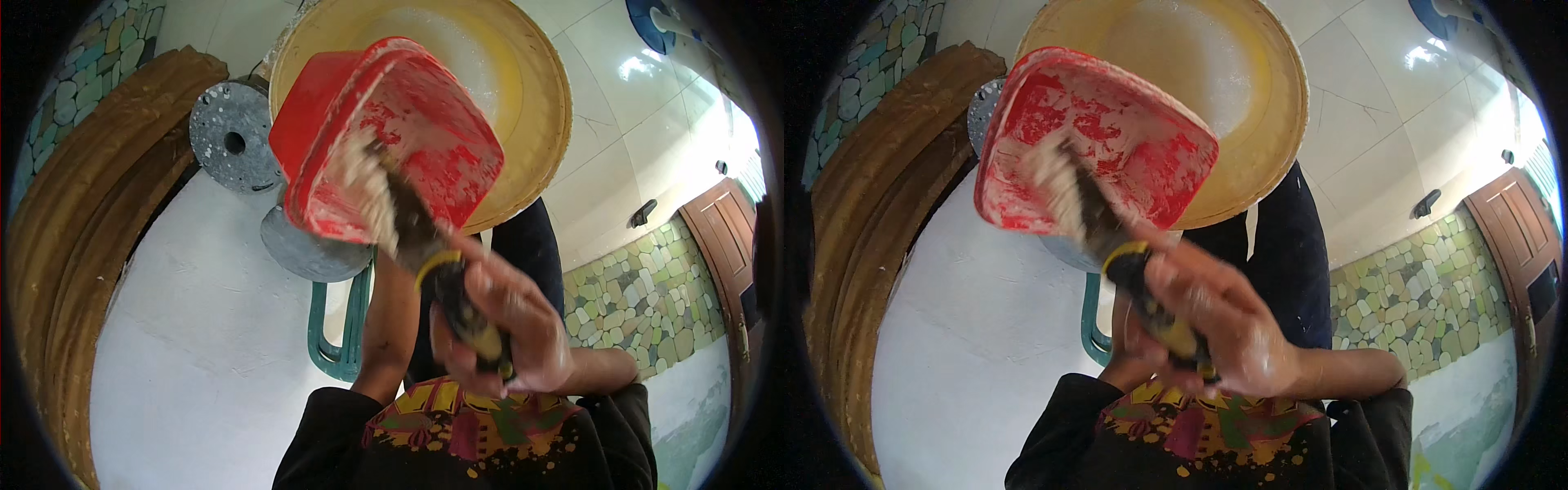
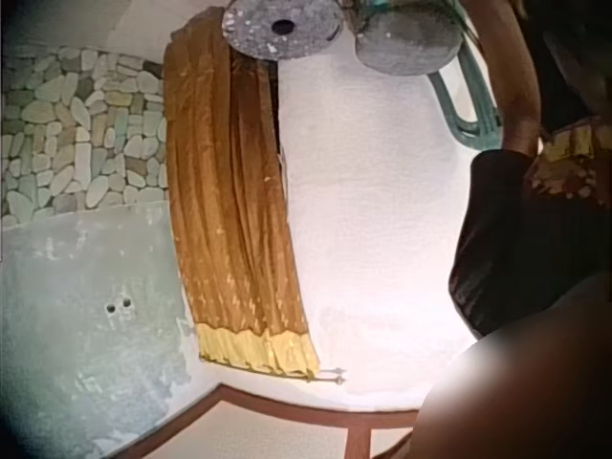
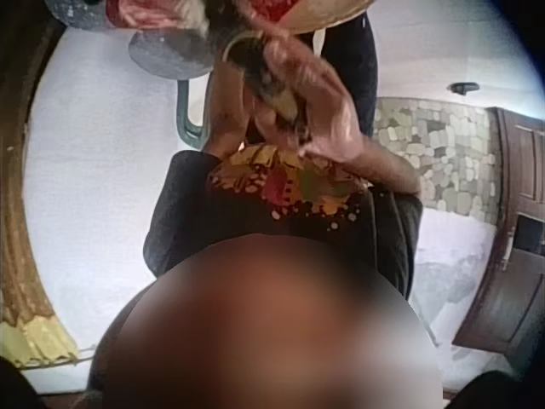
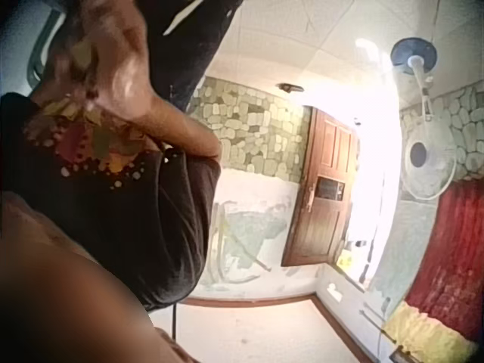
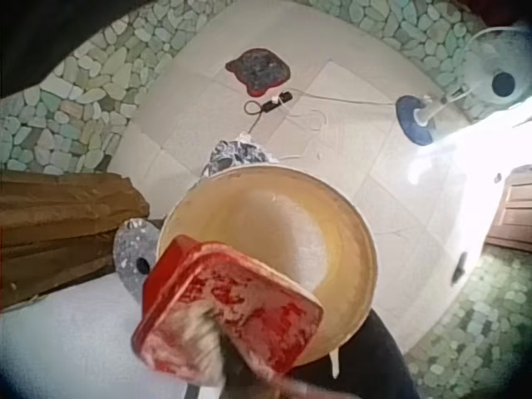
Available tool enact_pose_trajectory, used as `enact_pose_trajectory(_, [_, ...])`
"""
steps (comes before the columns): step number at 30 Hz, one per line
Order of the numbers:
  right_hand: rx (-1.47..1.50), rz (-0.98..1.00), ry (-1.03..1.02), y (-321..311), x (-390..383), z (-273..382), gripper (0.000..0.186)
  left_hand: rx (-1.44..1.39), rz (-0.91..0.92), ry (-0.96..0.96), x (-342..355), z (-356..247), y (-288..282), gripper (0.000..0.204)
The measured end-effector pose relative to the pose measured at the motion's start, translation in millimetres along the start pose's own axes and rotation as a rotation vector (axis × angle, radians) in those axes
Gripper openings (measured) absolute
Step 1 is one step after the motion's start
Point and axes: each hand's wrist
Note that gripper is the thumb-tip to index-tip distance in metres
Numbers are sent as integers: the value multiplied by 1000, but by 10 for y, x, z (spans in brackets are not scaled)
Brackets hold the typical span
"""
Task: Mixing white powder into a red container with a pink/red substance using a brush.
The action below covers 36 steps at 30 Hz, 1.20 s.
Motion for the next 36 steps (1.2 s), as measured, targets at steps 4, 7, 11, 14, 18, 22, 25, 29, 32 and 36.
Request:
enact_pose_trajectory(4, [-248, -388, -143, -104, 25, 93, 46, 0, 19, 14, 28, 24, -27, 76])
enact_pose_trajectory(7, [-730, -430, -194, -151, -9, 120, 45, -1, 21, 34, -40, 5, -58, 77])
enact_pose_trajectory(11, [-659, -342, -118, -129, -85, 183, 45, -12, 33, 59, -166, -54, -74, 77])
enact_pose_trajectory(14, [-512, -235, -42, -161, -92, 197, 46, -6, 46, 81, -205, -100, -86, 78])
enact_pose_trajectory(18, [-510, -474, -28, -231, -83, 134, 48, 15, 53, 79, -189, -72, -94, 79])
enact_pose_trajectory(22, [-548, -317, -105, -203, -132, 80, 47, 25, 45, 78, -176, -33, -81, 80])
enact_pose_trajectory(25, [-472, -239, -151, -161, -174, 52, 47, 25, 41, 75, -117, -36, -61, 80])
enact_pose_trajectory(29, [-559, -255, -178, -183, -230, 14, 47, 35, 34, 74, -59, -43, -45, 81])
enact_pose_trajectory(32, [-1193, -213, -608, -210, -208, 61, 49, 34, 31, 78, -71, -22, -36, 82])
enact_pose_trajectory(36, [-1770, -239, -548, -102, -262, 315, 49, 37, 30, 78, -46, -12, -18, 82])
Point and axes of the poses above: each hand's wrist, its own x-axis towards the middle knuckle, its own y-axis out of the palm, z = x × y, and after that the axes turned 9 degrees about -z, right-handed
